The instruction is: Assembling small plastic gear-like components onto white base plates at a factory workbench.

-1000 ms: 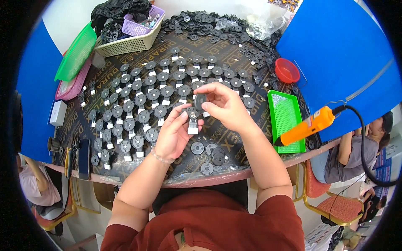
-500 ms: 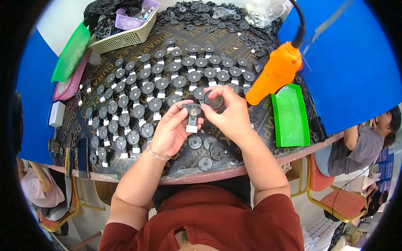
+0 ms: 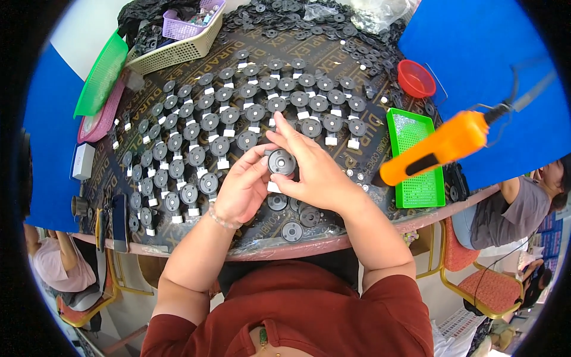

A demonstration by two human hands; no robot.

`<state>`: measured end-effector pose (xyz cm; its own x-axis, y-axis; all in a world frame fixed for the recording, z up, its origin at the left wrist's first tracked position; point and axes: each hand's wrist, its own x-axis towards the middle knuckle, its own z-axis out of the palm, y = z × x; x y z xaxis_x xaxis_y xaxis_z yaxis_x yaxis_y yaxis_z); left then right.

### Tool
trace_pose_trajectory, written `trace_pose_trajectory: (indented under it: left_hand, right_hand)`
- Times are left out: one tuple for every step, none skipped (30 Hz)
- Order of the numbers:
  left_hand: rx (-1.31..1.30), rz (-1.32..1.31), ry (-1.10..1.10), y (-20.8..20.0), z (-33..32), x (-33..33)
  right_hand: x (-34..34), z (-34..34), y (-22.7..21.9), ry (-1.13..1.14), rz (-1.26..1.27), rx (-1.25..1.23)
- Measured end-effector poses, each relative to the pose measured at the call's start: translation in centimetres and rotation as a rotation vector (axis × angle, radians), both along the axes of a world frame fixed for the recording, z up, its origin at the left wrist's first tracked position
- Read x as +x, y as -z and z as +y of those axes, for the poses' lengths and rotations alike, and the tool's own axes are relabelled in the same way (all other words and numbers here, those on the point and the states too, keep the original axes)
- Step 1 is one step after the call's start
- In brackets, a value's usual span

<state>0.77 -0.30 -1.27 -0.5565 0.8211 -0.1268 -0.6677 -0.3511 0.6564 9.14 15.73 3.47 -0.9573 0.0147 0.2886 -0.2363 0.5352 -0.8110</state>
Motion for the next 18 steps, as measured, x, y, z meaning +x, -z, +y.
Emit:
trace_pose_trajectory:
  left_hand:
    - [0.014,-0.001,-0.02,-0.3,0.2,0.1]
    - [0.03,-0.002,-0.038,-0.5,0.3,0.2]
    - [0.029,-0.001,-0.04,-0.3,0.2,0.3]
    - [0.029,0.016,-0.032,0.1,0.2,0.3]
    - [0.027,0.034,-0.028,0.3,0.1,0.3]
    - [0.04,0.05,-0.022,0.1,0.1,0.3]
    - [0.038,0.052,-0.027,0.0,0.1,0.3]
    - [0.041,0.073,-0.034,-0.1,0.2,0.5]
    - [0.044,0.094,-0.041,-0.2,0.2,0.5]
    - [0.044,0.094,-0.045,-0.1,0.1,0.5]
    - [0.051,0.087,-0.038,0.2,0.0,0.5]
    - [0.058,0.08,-0.032,0.5,-0.2,0.4]
    - [0.024,0.078,-0.05,0.8,-0.1,0.4]
    - [0.024,0.078,-0.055,0.6,-0.1,0.5]
    - [-0.001,0.11,-0.051,0.3,0.0,0.5]
    - [-0.026,0.143,-0.048,-0.2,0.1,0.7]
    - [-0.051,0.117,-0.06,-0.9,0.2,0.9]
    - [-0.052,0.117,-0.065,-0.6,0.1,0.9]
  right_hand:
    - [0.0,0.2,-0.1,-0.02,0.019,0.056]
    - [0.1,0.3,-0.2,-0.038,0.038,0.113]
    - [0.2,0.4,-0.2,-0.039,0.039,0.112]
    - [0.2,0.5,-0.3,-0.064,0.05,0.13]
    - [0.3,0.5,-0.3,-0.093,0.062,0.145]
    - [0.3,0.4,-0.4,-0.077,0.062,0.163]
    - [0.2,0.4,-0.4,-0.083,0.064,0.161]
    - [0.3,0.4,-0.5,-0.054,0.045,0.175]
    - [0.3,0.4,-0.6,-0.026,0.025,0.19]
    - [0.3,0.4,-0.4,-0.021,0.034,0.202]
    - [0.4,0.4,-0.5,-0.027,0.035,0.202]
    - [0.5,0.3,-0.6,-0.036,0.046,0.273]
    - [0.6,0.3,-0.8,-0.045,0.057,0.344]
    - [0.6,0.3,-1.2,-0.035,0.027,0.358]
    - [0.6,0.2,-1.3,-0.004,0.028,0.384]
    - [0.6,0.2,-1.3,0.027,0.03,0.409]
    - [0.6,0.2,-1.4,0.033,0.018,0.433]
    - [0.7,0.2,-1.4,0.028,0.019,0.432]
